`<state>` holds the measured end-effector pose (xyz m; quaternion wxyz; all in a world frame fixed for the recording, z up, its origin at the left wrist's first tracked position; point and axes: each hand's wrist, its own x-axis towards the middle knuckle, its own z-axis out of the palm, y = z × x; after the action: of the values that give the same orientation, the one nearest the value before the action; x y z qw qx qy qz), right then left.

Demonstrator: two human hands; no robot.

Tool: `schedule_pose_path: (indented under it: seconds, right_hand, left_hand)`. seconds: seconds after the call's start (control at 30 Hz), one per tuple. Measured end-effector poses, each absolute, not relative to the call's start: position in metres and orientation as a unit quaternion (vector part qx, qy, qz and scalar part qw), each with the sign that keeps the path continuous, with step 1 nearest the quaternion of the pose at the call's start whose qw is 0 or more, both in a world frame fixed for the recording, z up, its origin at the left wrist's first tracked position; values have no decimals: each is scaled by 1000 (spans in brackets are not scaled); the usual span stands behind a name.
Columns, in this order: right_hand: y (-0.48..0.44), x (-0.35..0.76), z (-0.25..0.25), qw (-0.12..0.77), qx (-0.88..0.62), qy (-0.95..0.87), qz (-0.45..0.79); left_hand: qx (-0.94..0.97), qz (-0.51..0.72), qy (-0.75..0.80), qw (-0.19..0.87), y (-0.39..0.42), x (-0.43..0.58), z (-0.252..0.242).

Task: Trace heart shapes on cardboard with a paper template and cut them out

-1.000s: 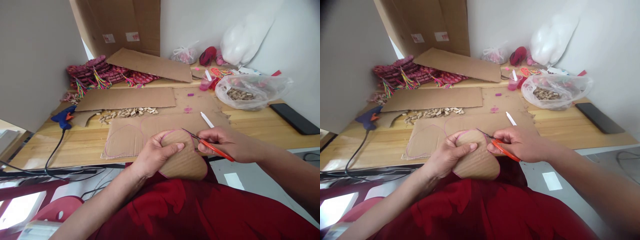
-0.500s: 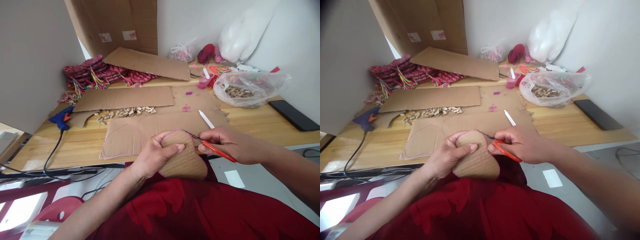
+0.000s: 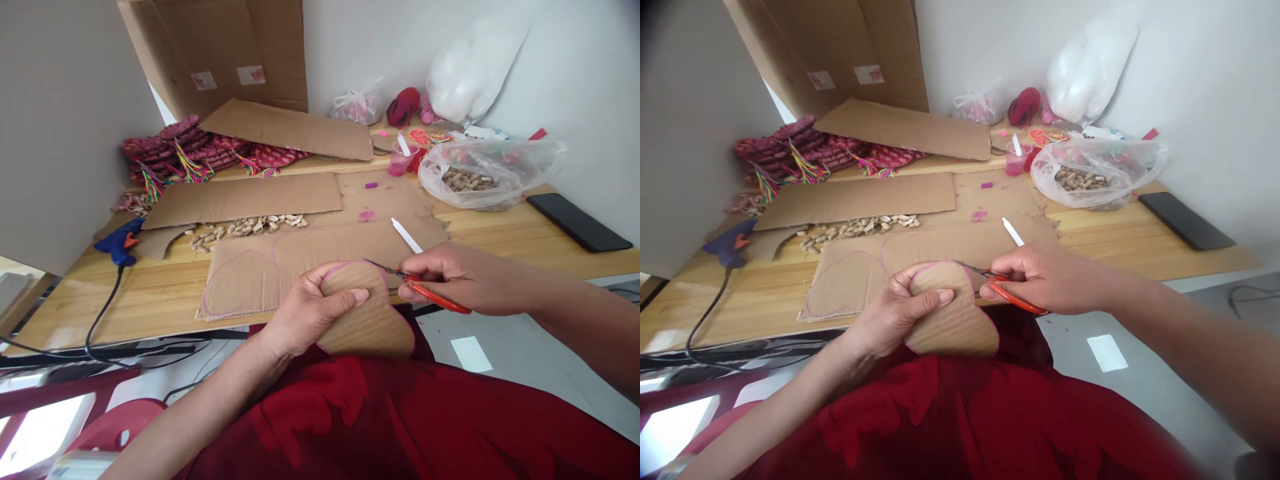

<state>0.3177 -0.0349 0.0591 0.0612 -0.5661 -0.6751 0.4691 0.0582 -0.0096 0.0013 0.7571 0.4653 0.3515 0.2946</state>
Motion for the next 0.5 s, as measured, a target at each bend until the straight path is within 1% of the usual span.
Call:
schedule_pose_path:
  seconds: [0.13,0.27,0.5]
  right_hand:
    - [-29,320,66,51,-576,-641,505]
    - [-27,318,67,23,-555,-672,490]
    - [-25,314,73,1,-553,-681,480]
  left_hand:
    - [478,293,357,747,-10,58,2]
    - [484,293,361,741,-11,58,3]
    - [493,289,346,744,-12,55,4]
